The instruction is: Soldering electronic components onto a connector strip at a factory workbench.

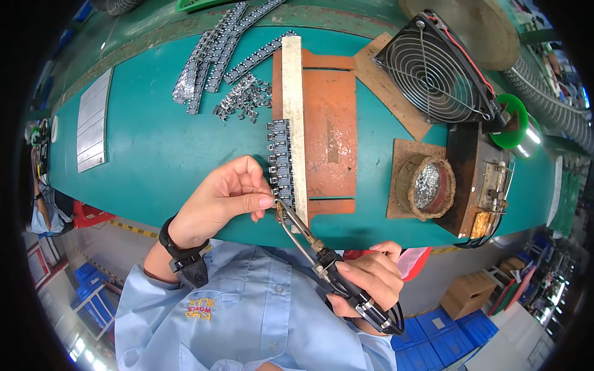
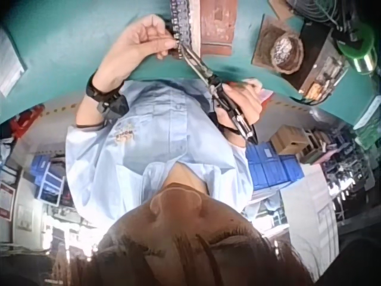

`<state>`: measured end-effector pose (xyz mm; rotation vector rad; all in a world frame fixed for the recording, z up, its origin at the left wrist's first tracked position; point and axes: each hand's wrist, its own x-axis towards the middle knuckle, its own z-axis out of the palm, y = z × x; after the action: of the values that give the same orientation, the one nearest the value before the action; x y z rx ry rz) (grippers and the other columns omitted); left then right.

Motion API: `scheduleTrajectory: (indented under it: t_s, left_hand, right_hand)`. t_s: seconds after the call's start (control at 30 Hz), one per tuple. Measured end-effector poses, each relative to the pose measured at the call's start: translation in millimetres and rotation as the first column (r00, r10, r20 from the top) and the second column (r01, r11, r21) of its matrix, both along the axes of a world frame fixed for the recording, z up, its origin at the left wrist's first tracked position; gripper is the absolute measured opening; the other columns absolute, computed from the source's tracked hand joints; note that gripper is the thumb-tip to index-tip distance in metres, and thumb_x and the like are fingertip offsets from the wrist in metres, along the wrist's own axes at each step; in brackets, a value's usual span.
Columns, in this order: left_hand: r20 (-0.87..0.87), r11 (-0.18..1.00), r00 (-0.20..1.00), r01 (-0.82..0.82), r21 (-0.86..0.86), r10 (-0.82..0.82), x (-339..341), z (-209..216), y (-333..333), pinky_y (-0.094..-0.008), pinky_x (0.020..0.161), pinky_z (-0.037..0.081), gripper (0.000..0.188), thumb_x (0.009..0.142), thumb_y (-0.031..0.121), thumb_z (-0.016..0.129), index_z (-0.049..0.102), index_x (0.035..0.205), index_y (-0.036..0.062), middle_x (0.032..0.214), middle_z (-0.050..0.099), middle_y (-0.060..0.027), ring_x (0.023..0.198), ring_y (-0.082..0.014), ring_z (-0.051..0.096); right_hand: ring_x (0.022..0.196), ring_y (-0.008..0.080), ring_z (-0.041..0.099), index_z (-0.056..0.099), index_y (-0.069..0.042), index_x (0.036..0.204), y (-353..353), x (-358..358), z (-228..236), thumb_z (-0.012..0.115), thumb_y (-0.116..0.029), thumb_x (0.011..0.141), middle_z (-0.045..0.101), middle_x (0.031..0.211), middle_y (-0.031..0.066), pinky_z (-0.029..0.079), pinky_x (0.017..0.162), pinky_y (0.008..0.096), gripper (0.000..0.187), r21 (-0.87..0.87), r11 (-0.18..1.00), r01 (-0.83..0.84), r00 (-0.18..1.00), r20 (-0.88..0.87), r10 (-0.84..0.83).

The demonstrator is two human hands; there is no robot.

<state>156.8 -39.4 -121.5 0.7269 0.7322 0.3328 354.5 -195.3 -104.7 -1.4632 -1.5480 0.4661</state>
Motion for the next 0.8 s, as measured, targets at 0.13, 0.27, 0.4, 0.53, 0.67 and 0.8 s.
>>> scheduleTrajectory:
  t_s: [0.13,0.27,0.4,0.53,0.67,0.8]
  left_hand:
    - [-0.008,1.0,1.0,0.0,-0.002,0.0,0.0,0.8,-0.1,-0.0214,0.06,0.043,0.018,0.081,0.002,0.059,0.042,0.083,0.0082,0.079,0.058,-0.0027,0.067,-0.0075,0.053]
    - [-0.008,1.0,1.0,-0.002,0.003,0.002,-0.1,1.0,0.1,-0.0215,0.059,0.043,0.02,0.081,0.002,0.059,0.041,0.081,0.0085,0.078,0.057,-0.0032,0.067,-0.008,0.053]
    - [-0.017,1.0,1.0,-0.002,0.014,0.002,0.6,2.1,0.4,-0.0216,0.059,0.043,0.022,0.081,0.001,0.059,0.039,0.078,0.0089,0.078,0.057,-0.0038,0.067,-0.0085,0.053]
    - [-0.025,1.0,1.0,-0.001,0.023,0.002,0.7,2.9,0.5,-0.0217,0.059,0.043,0.023,0.081,0.001,0.059,0.038,0.077,0.009,0.077,0.057,-0.004,0.067,-0.0085,0.053]
    - [-0.029,1.0,1.0,0.001,0.027,0.0,1.0,3.0,0.5,-0.0218,0.059,0.043,0.023,0.081,0.0,0.059,0.038,0.076,0.0089,0.077,0.057,-0.0042,0.066,-0.0084,0.052]
    - [-0.039,1.0,0.999,0.001,0.026,0.0,1.4,4.4,0.8,-0.0217,0.058,0.043,0.024,0.081,0.0,0.059,0.037,0.075,0.0089,0.077,0.057,-0.0043,0.066,-0.0083,0.052]
  right_hand:
    - [0.05,0.0178,0.05,0.06,-0.003,0.082,0.5,-1.5,-0.1,0.063,-0.045,0.071,0.055,0.056,0.0059,0.035,0.071,0.0356,0.044,0.005,1.0,0.01,1.0,-0.002,-0.01]
    - [0.05,0.0181,0.05,0.06,-0.003,0.082,1.4,-1.5,-0.6,0.063,-0.045,0.071,0.055,0.056,0.0059,0.035,0.072,0.0356,0.044,0.005,1.0,0.006,1.0,-0.021,-0.006]
    - [0.05,0.0181,0.051,0.06,-0.003,0.082,1.6,-0.4,-1.2,0.063,-0.045,0.071,0.056,0.056,0.006,0.035,0.072,0.0357,0.043,0.013,1.0,-0.003,1.0,-0.02,0.004]
    - [0.05,0.018,0.051,0.06,-0.003,0.083,2.1,0.7,0.8,0.063,-0.044,0.071,0.056,0.056,0.006,0.035,0.072,0.0359,0.044,-0.003,1.0,-0.014,1.0,-0.027,0.014]
    - [0.05,0.0174,0.052,0.06,-0.002,0.083,0.8,0.6,0.5,0.063,-0.044,0.072,0.057,0.057,0.0058,0.035,0.072,0.036,0.044,0.0,1.0,-0.009,0.999,-0.033,0.009]
    - [0.055,0.0191,0.056,0.063,-0.004,0.085,-1.2,1.7,2.4,0.069,-0.035,0.068,0.062,0.064,0.0064,0.037,0.071,0.0337,0.036,0.013,1.0,-0.001,0.996,-0.094,0.002]
